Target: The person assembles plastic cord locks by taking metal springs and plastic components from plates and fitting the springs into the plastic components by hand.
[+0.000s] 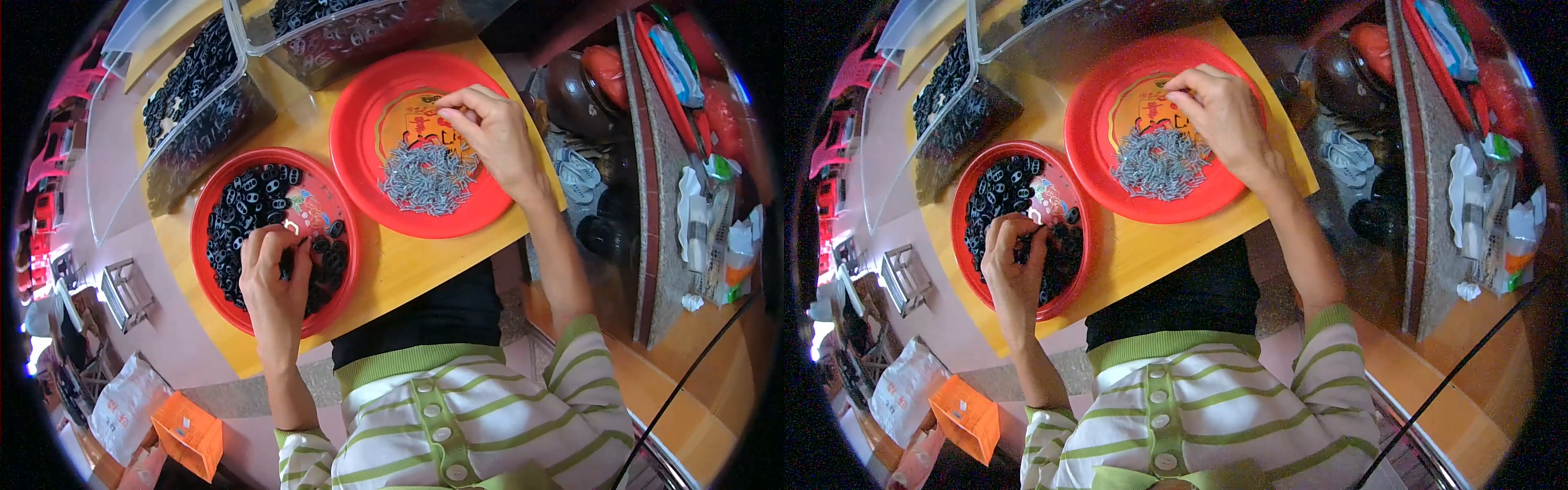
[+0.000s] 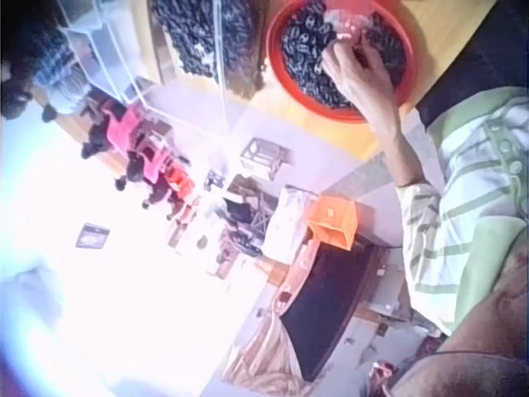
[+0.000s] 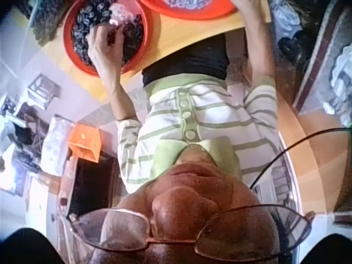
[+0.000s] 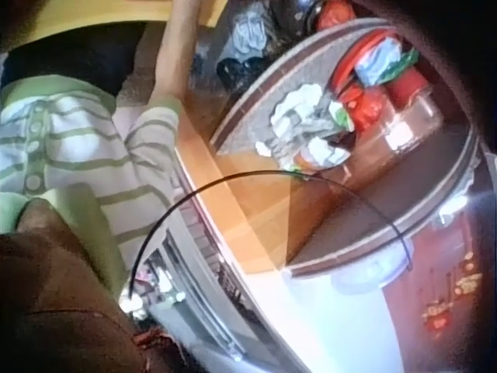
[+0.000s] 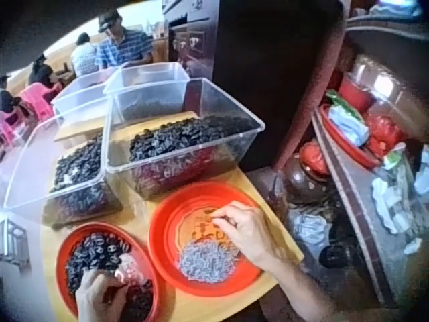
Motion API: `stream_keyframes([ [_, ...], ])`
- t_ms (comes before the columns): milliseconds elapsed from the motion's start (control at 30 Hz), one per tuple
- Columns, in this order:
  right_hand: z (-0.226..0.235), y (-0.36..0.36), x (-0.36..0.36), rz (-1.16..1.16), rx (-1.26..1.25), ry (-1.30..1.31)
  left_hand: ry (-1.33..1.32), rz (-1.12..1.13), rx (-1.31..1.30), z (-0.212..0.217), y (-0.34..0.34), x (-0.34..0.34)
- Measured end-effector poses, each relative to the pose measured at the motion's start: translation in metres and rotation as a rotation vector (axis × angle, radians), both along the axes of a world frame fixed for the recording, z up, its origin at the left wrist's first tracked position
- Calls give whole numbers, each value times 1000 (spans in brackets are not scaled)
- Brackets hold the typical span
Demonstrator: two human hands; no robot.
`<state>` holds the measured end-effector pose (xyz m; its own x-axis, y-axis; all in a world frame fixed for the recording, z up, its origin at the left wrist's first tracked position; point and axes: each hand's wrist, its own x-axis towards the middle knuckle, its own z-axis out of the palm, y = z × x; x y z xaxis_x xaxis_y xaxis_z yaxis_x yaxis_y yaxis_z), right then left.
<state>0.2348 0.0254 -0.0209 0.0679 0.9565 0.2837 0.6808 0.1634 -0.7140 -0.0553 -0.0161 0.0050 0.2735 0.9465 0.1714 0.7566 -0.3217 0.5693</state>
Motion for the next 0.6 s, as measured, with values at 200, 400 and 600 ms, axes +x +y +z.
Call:
stream_keyframes([
  [200,-15,34,-1,11,116,-109,-840,85,-446,-9,-29,14],
  [400,-28,53,3,90,120,-289,-1233,122,-721,-17,-45,18],
  [600,-26,53,-3,78,182,-523,-1637,52,-893,-25,-47,11],
])
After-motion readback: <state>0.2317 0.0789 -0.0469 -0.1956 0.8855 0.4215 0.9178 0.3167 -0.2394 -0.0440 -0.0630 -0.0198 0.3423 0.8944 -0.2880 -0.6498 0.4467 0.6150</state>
